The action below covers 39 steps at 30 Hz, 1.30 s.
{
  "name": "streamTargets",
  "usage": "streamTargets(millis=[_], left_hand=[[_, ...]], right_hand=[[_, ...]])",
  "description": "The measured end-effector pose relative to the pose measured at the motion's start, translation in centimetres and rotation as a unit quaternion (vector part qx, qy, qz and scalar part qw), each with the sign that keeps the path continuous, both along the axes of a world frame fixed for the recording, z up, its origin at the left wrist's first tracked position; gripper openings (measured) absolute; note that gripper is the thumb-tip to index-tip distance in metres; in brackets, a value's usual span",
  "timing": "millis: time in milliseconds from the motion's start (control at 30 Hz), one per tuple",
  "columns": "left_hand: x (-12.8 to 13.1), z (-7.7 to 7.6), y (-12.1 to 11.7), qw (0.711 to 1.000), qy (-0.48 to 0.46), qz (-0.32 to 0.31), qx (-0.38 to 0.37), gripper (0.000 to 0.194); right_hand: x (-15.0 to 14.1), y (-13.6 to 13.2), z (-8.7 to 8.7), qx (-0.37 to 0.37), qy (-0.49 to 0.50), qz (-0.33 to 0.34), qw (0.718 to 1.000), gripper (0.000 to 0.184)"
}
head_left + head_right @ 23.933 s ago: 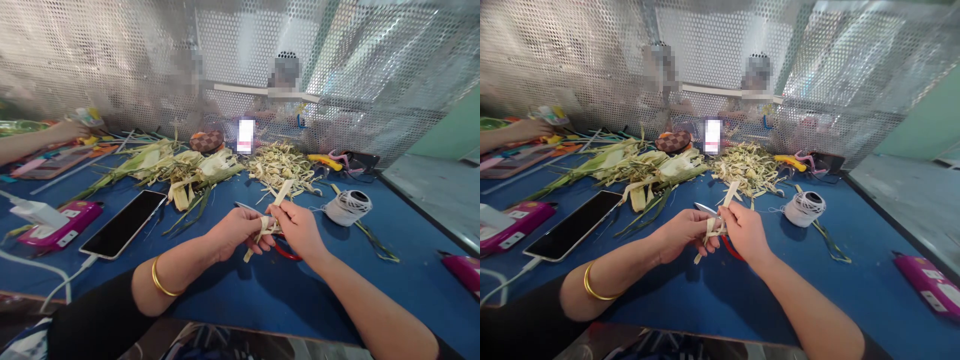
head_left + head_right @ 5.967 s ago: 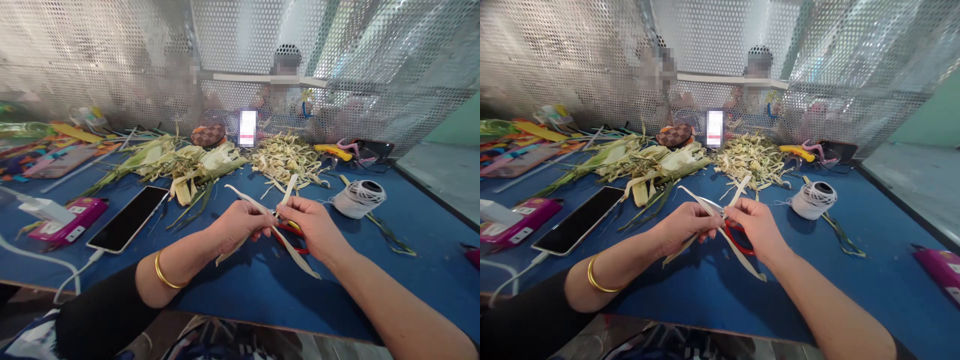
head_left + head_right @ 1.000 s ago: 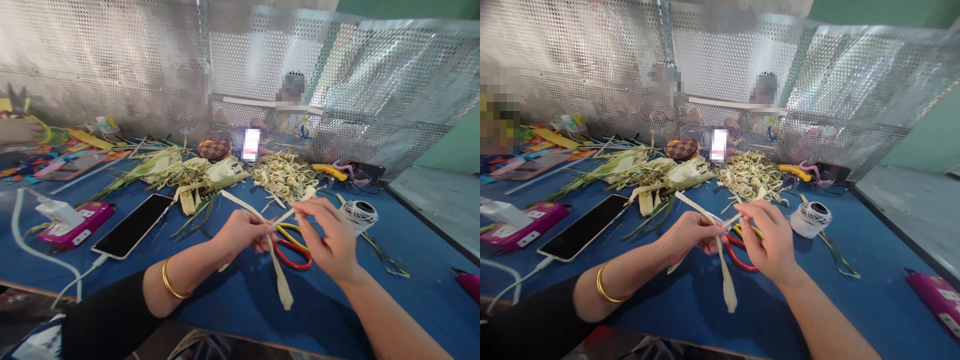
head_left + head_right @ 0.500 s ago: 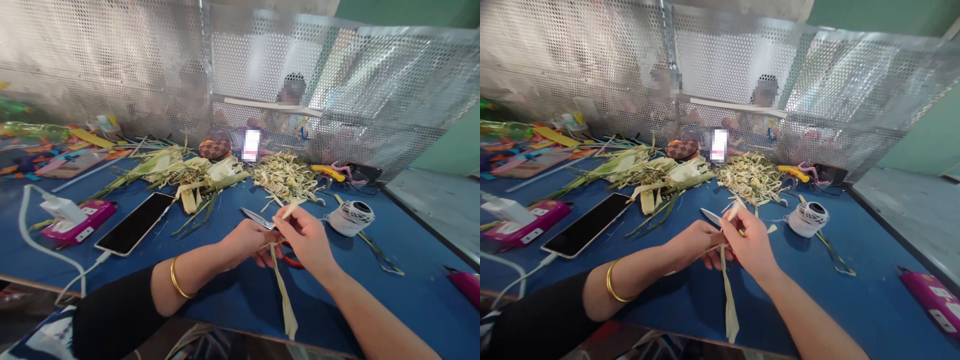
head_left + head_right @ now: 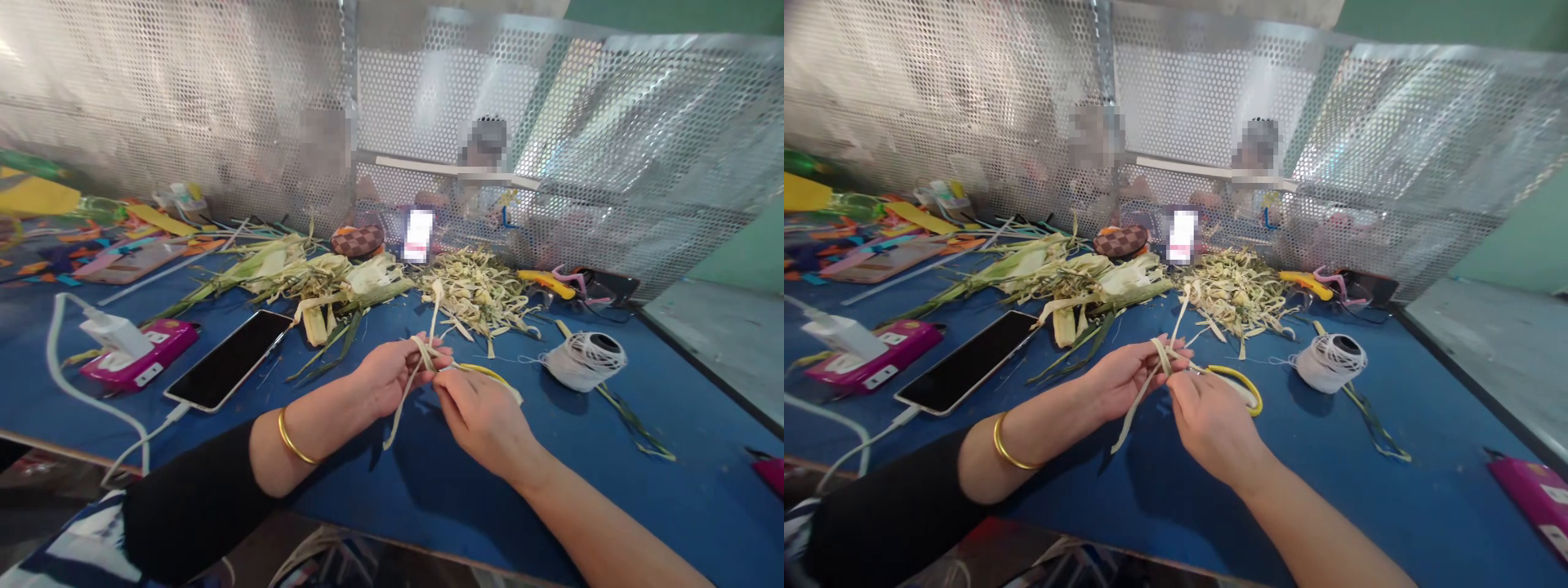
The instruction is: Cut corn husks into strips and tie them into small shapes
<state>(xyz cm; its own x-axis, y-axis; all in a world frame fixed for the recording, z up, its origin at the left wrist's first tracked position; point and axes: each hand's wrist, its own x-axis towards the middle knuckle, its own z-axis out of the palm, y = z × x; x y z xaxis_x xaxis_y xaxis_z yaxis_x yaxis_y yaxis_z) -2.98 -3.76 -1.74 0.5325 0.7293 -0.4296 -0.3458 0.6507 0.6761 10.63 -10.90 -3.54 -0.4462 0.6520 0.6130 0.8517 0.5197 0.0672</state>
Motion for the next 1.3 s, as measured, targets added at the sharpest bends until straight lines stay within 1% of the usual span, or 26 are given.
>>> streamTargets(millis=[67, 133, 267, 333, 400, 467, 500, 533, 600, 667, 700, 733, 767, 800, 833, 867, 933, 1000, 1033, 1067, 1100, 1133, 1200, 1233, 1267, 1300], left_hand=[[0.0, 0.1, 0.0, 1.0, -0.018, 0.003, -0.008, 0.024], [-0.1, 0.3, 0.0, 1.0, -0.018, 0.014, -0.015, 0.023], [0.0, 0.7, -0.2, 0.999, -0.008, 0.045, -0.011, 0.024], [0.2, 0.7, -0.5, 0.999, -0.008, 0.039, -0.003, 0.024], [0.5, 0.5, -0.9, 0.999, -0.004, 0.032, 0.004, 0.023], [0.7, 0.3, -1.2, 0.999, 0.004, 0.035, 0.014, 0.021], [0.7, 0.2, -1.4, 0.999, 0.007, 0.036, 0.02, 0.02], [0.7, 0.1, -1.5, 0.999, 0.007, 0.035, 0.027, 0.02], [0.6, 0.0, -1.6, 0.999, 0.007, 0.023, 0.045, 0.021], [0.4, 0.1, -1.7, 0.997, 0.015, 0.008, 0.072, 0.022], [0.3, 0.2, -1.7, 0.996, 0.025, -0.001, 0.088, 0.023], [0.2, 0.3, -1.7, 0.994, 0.036, -0.011, 0.103, 0.024], [0.2, 0.5, -1.8, 0.992, 0.048, -0.023, 0.117, 0.025], [0.2, 0.6, -1.8, 0.989, 0.059, -0.034, 0.128, 0.026], [0.2, 0.7, -1.9, 0.987, 0.069, -0.041, 0.139, 0.027], [0.2, 0.8, -1.9, 0.985, 0.075, -0.043, 0.149, 0.027], [0.2, 0.8, -1.9, 0.982, 0.085, -0.038, 0.165, 0.028], [0.2, 0.8, -1.9, 0.98, 0.091, -0.034, 0.174, 0.028], [0.2, 0.7, -1.9, 0.979, 0.092, -0.036, 0.177, 0.028], [0.2, 0.7, -1.9, 0.979, 0.089, -0.043, 0.18, 0.028], [0.2, 0.7, -1.9, 0.978, 0.084, -0.054, 0.181, 0.028], [0.1, 0.6, -1.8, 0.978, 0.077, -0.069, 0.179, 0.028], [0.1, 0.5, -1.7, 0.978, 0.064, -0.101, 0.17, 0.028], [0.0, 0.5, -1.7, 0.979, 0.059, -0.109, 0.161, 0.027], [0.0, 0.5, -1.5, 0.981, 0.056, -0.11, 0.152, 0.027], [0.0, 0.4, -1.4, 0.983, 0.055, -0.102, 0.142, 0.026]], right_hand=[[-0.1, 0.1, -0.2, -0.004, -0.007, -0.005, 1.0, 0.027], [0.0, 0.1, -0.1, 0.008, -0.016, -0.003, 1.0, 0.026], [-0.1, -0.4, 0.4, 0.064, -0.057, -0.001, 0.996, 0.018], [-0.5, -0.6, 0.6, 0.076, -0.086, 0.019, 0.993, 0.02], [-1.1, -0.7, 0.6, 0.069, -0.121, 0.05, 0.989, 0.024], [-1.5, -0.7, 0.6, 0.057, -0.141, 0.073, 0.986, 0.021], [-1.6, -0.7, 0.6, 0.056, -0.137, 0.08, 0.986, 0.02], [-1.6, -0.7, 0.6, 0.056, -0.118, 0.085, 0.988, 0.019], [-1.2, -0.7, 0.8, 0.058, -0.037, 0.082, 0.994, 0.017], [-0.4, -0.6, 1.0, 0.057, 0.082, 0.048, 0.994, 0.014], [0.0, -0.5, 1.1, 0.048, 0.147, 0.02, 0.988, 0.012], [0.5, -0.4, 1.2, 0.031, 0.211, -0.012, 0.977, 0.011], [0.8, -0.2, 1.2, 0.002, 0.276, -0.043, 0.96, 0.011], [1.2, 0.1, 1.2, -0.042, 0.34, -0.071, 0.937, 0.013], [1.4, 0.3, 1.1, -0.097, 0.404, -0.092, 0.905, 0.015], [1.5, 0.6, 1.0, -0.158, 0.463, -0.102, 0.866, 0.017], [1.5, 1.1, 0.9, -0.275, 0.562, -0.1, 0.774, 0.018], [1.4, 1.4, 1.0, -0.372, 0.618, -0.088, 0.687, 0.019], [1.3, 1.5, 1.0, -0.411, 0.63, -0.084, 0.654, 0.018], [1.3, 1.5, 1.1, -0.444, 0.635, -0.081, 0.627, 0.018], [1.3, 1.6, 1.2, -0.466, 0.637, -0.077, 0.609, 0.019], [1.3, 1.6, 1.2, -0.479, 0.639, -0.067, 0.598, 0.019], [1.3, 1.6, 1.2, -0.494, 0.643, -0.04, 0.584, 0.021], [1.3, 1.7, 1.2, -0.498, 0.643, -0.033, 0.58, 0.023], [1.3, 1.7, 1.1, -0.502, 0.637, -0.036, 0.584, 0.025], [1.3, 1.7, 1.1, -0.503, 0.623, -0.05, 0.596, 0.026]])
